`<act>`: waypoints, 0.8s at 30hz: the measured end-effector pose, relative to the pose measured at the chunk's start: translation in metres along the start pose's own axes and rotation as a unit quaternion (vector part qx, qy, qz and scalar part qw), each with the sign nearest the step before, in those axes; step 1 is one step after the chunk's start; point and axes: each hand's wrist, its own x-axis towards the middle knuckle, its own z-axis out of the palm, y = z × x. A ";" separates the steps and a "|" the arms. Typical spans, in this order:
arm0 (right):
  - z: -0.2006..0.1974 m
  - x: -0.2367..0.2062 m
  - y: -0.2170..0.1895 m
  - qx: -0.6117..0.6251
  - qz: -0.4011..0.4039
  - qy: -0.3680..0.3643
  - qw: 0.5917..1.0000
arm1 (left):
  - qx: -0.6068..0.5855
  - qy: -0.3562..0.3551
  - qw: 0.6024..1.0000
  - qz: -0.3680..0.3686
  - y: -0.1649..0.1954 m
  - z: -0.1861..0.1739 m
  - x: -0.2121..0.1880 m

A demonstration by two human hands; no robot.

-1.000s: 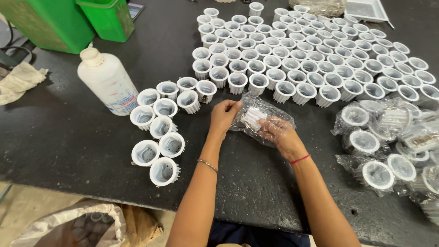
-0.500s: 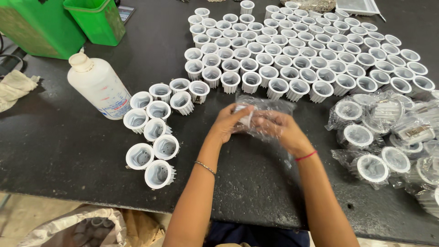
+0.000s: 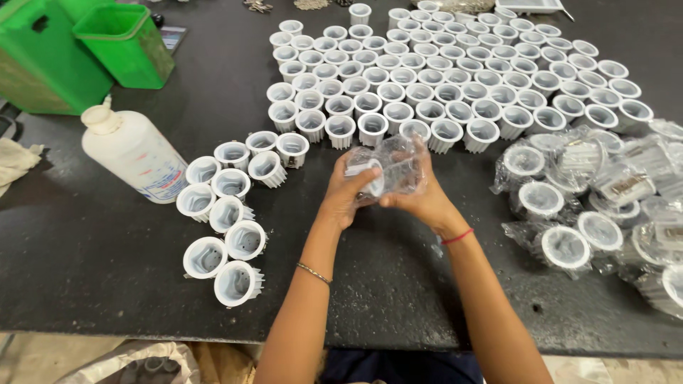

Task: The person wraps white plastic bulb housings in bubble wrap at a work table. They take an unwrapped housing, fold the bubble wrap around it, and place the wrapped housing onto a growing pile of finished units, repeating this cycle throughout the episode.

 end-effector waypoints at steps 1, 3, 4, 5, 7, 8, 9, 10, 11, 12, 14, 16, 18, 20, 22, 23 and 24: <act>0.004 -0.001 0.000 0.001 0.000 0.025 1.000 | 0.025 -0.024 0.999 0.041 -0.002 0.004 -0.003; 0.003 -0.003 -0.002 0.003 -0.004 0.075 0.997 | 0.075 -0.071 0.987 0.126 -0.006 0.012 -0.006; -0.001 -0.004 -0.003 0.009 0.031 0.076 0.997 | 0.049 -0.075 0.992 0.085 -0.005 0.014 -0.008; -0.006 -0.006 -0.004 0.016 0.065 0.076 0.995 | 0.022 -0.079 0.996 0.045 -0.005 0.016 -0.009; -0.013 -0.007 -0.002 0.040 0.091 0.092 0.991 | -0.024 -0.086 0.996 -0.001 -0.002 0.017 -0.011; -0.015 -0.005 0.001 0.059 0.081 0.109 0.989 | -0.042 -0.090 0.995 -0.007 -0.001 0.018 -0.011; -0.013 -0.004 0.004 0.079 0.072 0.126 0.986 | -0.060 -0.093 0.994 -0.013 0.000 0.018 -0.012; -0.011 -0.003 0.007 0.050 0.043 0.137 0.988 | -0.057 -0.094 0.994 -0.014 -0.001 0.019 -0.013; -0.007 -0.002 0.008 0.020 0.013 0.148 0.989 | -0.054 -0.096 0.994 -0.014 -0.001 0.020 -0.013; -0.005 -0.001 0.008 -0.011 -0.017 0.159 0.987 | -0.051 -0.100 0.994 -0.014 -0.003 0.021 -0.013; 0.005 -0.007 0.005 -0.254 -0.114 0.205 0.938 | -0.068 -0.103 0.992 -0.017 -0.009 0.026 -0.014; 0.013 -0.013 -0.004 -0.359 -0.158 0.203 0.897 | -0.081 -0.082 0.993 -0.009 -0.014 0.029 -0.015; 0.018 -0.016 -0.014 -0.337 -0.154 0.163 0.914 | -0.090 -0.036 0.995 0.012 -0.015 0.030 -0.014; 0.021 -0.016 -0.019 -0.297 -0.132 0.101 0.940 | -0.101 -0.014 0.994 0.034 -0.012 0.026 -0.012; 0.024 -0.015 -0.020 -0.275 -0.135 0.056 0.950 | -0.114 0.004 0.993 0.041 -0.007 0.022 -0.010; 0.024 -0.014 -0.018 -0.273 -0.149 0.042 0.950 | -0.120 0.012 0.992 0.036 -0.004 0.020 -0.010; 0.025 -0.013 -0.015 -0.271 -0.161 0.029 0.949 | -0.127 0.019 0.991 0.030 -0.003 0.019 -0.011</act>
